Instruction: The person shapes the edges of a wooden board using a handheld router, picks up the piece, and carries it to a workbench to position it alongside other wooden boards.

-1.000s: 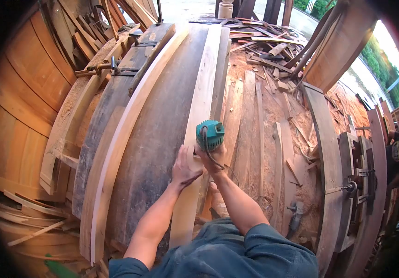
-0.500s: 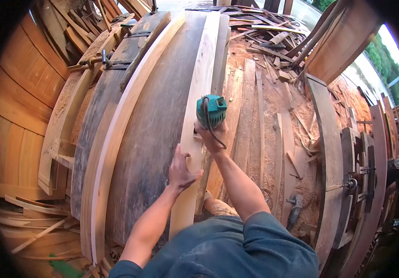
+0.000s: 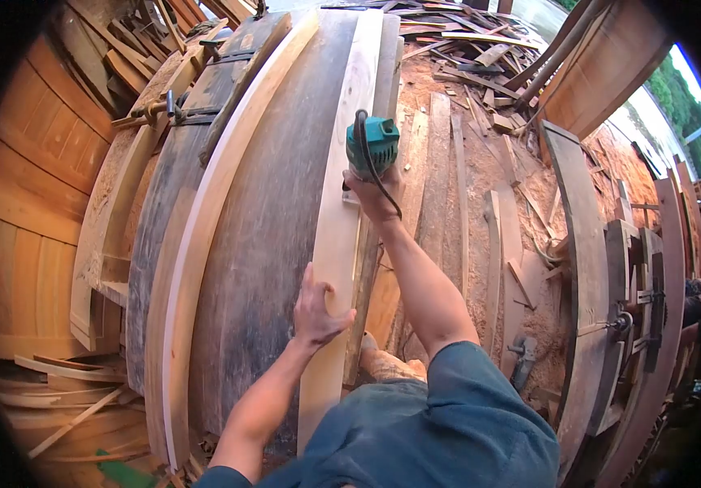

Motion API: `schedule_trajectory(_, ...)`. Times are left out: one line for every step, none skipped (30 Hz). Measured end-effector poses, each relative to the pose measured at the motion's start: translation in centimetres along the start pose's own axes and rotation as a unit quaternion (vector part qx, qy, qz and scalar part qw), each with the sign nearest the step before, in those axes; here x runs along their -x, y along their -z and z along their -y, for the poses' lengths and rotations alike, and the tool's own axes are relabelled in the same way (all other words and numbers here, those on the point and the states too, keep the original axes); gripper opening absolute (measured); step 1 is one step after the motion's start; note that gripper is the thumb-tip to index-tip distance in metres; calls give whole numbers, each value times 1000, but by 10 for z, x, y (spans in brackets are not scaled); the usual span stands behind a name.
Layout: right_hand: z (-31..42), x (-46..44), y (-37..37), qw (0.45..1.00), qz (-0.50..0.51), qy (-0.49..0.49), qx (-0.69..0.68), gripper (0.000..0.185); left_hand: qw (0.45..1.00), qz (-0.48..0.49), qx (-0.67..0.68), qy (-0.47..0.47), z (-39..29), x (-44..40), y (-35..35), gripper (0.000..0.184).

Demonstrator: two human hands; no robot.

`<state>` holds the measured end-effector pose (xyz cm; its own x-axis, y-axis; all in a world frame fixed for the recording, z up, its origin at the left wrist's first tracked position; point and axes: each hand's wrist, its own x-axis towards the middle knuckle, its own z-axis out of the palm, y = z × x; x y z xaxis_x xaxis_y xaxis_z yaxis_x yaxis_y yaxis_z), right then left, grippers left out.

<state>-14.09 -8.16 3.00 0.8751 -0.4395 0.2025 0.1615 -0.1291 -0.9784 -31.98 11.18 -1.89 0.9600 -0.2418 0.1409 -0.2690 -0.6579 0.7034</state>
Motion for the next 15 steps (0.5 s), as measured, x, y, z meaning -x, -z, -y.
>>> schedule_trajectory(-2,-7,-1,1000,-2,5,-3,39,1000,3,-1,3,2,1,-2,62)
schedule_trajectory(-6,-17,-3,1000,-4,10,-7,41,1000,5,-2,4,4,1,-4,62)
schedule_trajectory(-11,-28,-5,1000,-7,16,-11,43,1000,5,-2,4,4,0,-4,62)
schedule_trajectory(-16,-39,-7,1000,-9,22,-15,44,1000,6,-1,3,4,0,-3,61)
schedule_trajectory(-22,-51,-7,1000,-4,19,17,45,1000,6,-1,2,4,0,-3,61)
schedule_trajectory(-32,-62,-8,999,-13,29,37,45,1000,6,-1,3,4,-1,-3,61)
schedule_trajectory(-40,-73,-9,997,-21,38,57,46,1000,6,-1,4,4,-2,-3,61)
schedule_trajectory(-48,-82,-10,996,-30,45,77,46,1000,7,0,6,3,-1,-3,60)
schedule_trajectory(-49,-91,-11,994,-35,47,88,47,1000,4,-2,4,3,-1,-3,60)
schedule_trajectory(-51,-101,-13,993,-41,49,98,49,1000,-1,-4,1,3,-2,-3,60)
schedule_trajectory(-52,-110,-15,992,-46,51,109,50,1000,-4,-6,-2,3,-2,-3,60)
schedule_trajectory(-54,-119,-18,996,-36,50,58,52,1000,1,-3,4,2,-1,-2,60)
schedule_trajectory(-55,-130,-21,998,-25,50,6,53,1000,6,0,9,2,-2,-2,60)
schedule_trajectory(-57,-140,-22,998,-14,49,-45,54,1000,11,3,14,1,-2,-2,60)
schedule_trajectory(-50,-147,-23,996,-41,61,47,57,1000,10,4,15,0,-2,-1,60)
